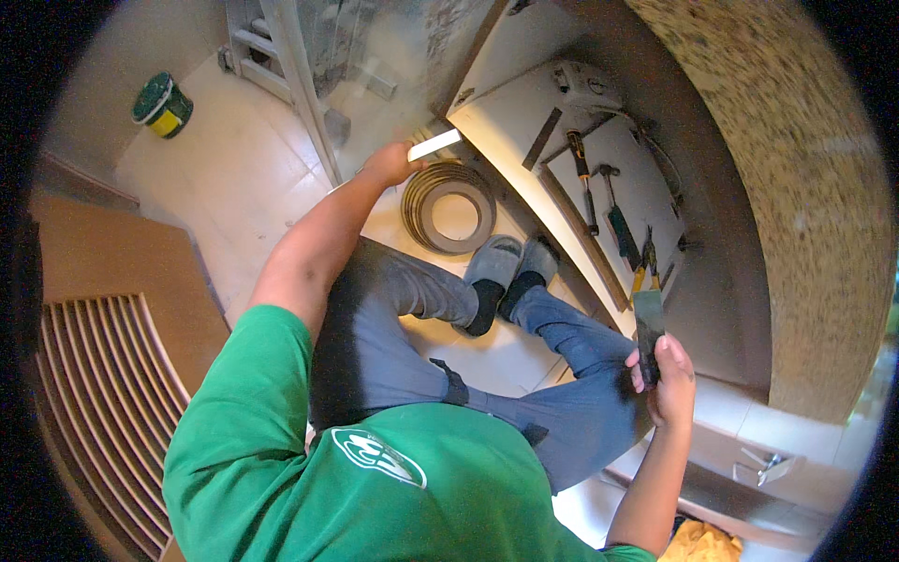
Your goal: The person sits on the floor and installs a small wooden trim piece under a kitchen cabinet. They use a hammer to tap the trim into place, then use a utility knife to trim excess material and a sanding block to smooth the edges.
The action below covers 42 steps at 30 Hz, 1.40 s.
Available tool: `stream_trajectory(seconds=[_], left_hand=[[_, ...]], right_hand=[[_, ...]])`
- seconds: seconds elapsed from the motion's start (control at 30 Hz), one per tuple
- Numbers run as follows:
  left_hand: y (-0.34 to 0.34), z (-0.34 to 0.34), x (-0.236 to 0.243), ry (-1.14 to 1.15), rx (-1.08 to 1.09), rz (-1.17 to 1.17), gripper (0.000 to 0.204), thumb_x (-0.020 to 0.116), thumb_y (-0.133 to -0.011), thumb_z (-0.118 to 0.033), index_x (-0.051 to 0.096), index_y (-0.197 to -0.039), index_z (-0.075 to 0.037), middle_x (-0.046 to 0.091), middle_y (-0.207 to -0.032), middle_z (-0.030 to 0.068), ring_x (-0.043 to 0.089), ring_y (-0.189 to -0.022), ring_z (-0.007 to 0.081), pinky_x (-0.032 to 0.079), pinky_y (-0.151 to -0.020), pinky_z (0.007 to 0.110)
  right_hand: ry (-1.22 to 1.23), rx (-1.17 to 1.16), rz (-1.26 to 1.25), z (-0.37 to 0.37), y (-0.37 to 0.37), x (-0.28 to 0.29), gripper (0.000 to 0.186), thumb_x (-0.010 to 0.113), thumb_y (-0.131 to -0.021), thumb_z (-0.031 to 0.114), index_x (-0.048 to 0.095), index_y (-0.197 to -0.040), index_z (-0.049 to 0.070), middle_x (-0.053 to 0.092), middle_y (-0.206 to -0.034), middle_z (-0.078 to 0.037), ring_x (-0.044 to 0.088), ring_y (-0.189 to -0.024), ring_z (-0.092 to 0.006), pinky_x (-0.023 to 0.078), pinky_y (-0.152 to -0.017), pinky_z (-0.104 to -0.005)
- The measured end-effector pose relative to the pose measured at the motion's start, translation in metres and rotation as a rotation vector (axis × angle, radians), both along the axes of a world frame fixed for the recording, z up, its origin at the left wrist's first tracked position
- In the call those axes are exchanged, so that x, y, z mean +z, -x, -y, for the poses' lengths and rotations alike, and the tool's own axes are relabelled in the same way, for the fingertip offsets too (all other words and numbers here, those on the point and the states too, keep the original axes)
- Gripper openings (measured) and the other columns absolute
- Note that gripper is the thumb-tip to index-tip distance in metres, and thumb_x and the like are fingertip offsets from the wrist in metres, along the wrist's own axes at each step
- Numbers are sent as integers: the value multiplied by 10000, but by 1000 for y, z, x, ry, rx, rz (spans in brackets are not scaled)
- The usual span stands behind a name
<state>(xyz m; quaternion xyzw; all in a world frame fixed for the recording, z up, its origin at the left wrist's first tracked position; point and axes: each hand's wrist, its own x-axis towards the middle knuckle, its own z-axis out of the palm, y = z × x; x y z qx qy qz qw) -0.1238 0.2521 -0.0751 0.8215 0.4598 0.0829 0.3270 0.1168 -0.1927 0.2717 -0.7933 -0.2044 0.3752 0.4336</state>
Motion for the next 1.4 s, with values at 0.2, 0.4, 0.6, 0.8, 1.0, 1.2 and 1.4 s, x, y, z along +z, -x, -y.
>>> stream_trajectory(seconds=[0.2,0.4,0.6,0.8,1.0,1.2,1.4], left_hand=[[19,26,88,-106,-220,-12,532,717,-860,-521,670,-1157,-82,707,-1051,223,668,-1004,393,511,-890,472],[36,85,185,-225,-316,-92,544,713,-861,-525,668,-1148,-65,709,-1030,229,670,-987,396,504,-868,472],[31,113,224,-303,-421,-117,557,707,-856,-548,668,-1084,-42,704,-981,237,669,-972,406,506,-862,482],[31,110,193,-186,-289,-40,568,730,-831,-553,678,-1091,-51,703,-1032,243,668,-989,408,508,-881,470],[44,103,143,-130,-261,-14,580,746,-822,-538,664,-1128,-51,696,-1050,247,662,-1006,417,510,-872,474],[44,96,88,-106,-167,44,567,732,-837,-508,659,-1165,-51,698,-1069,237,660,-1028,403,509,-887,479],[33,79,38,-29,-55,157,534,719,-854,-463,656,-1159,-30,693,-1087,239,651,-1046,404,506,-895,478]], right_hand=[[-142,127,1,51,8,-11,371,471,-1062,367,573,-950,28,633,-786,-87,530,-574,-125,430,-532,-256],[-239,212,2,80,15,-17,388,497,-1053,356,632,-1110,-3,623,-826,-42,533,-627,-100,424,-579,-238],[-330,238,-19,88,16,-12,327,499,-1053,318,609,-1079,11,632,-876,-53,567,-695,-101,456,-645,-240],[-331,234,-35,87,21,-4,277,488,-1045,276,596,-1031,22,645,-888,-72,586,-708,-113,469,-662,-252],[-430,166,-133,68,36,2,251,503,-1008,174,522,-1188,0,674,-939,-152,628,-706,-163,516,-658,-287],[-471,75,-159,48,57,12,316,602,-932,89,502,-1220,9,687,-985,-182,702,-803,-215,588,-749,-325],[-362,101,-245,3,59,18,306,628,-862,90,539,-1143,7,652,-826,-139,655,-651,-208,564,-581,-311]])
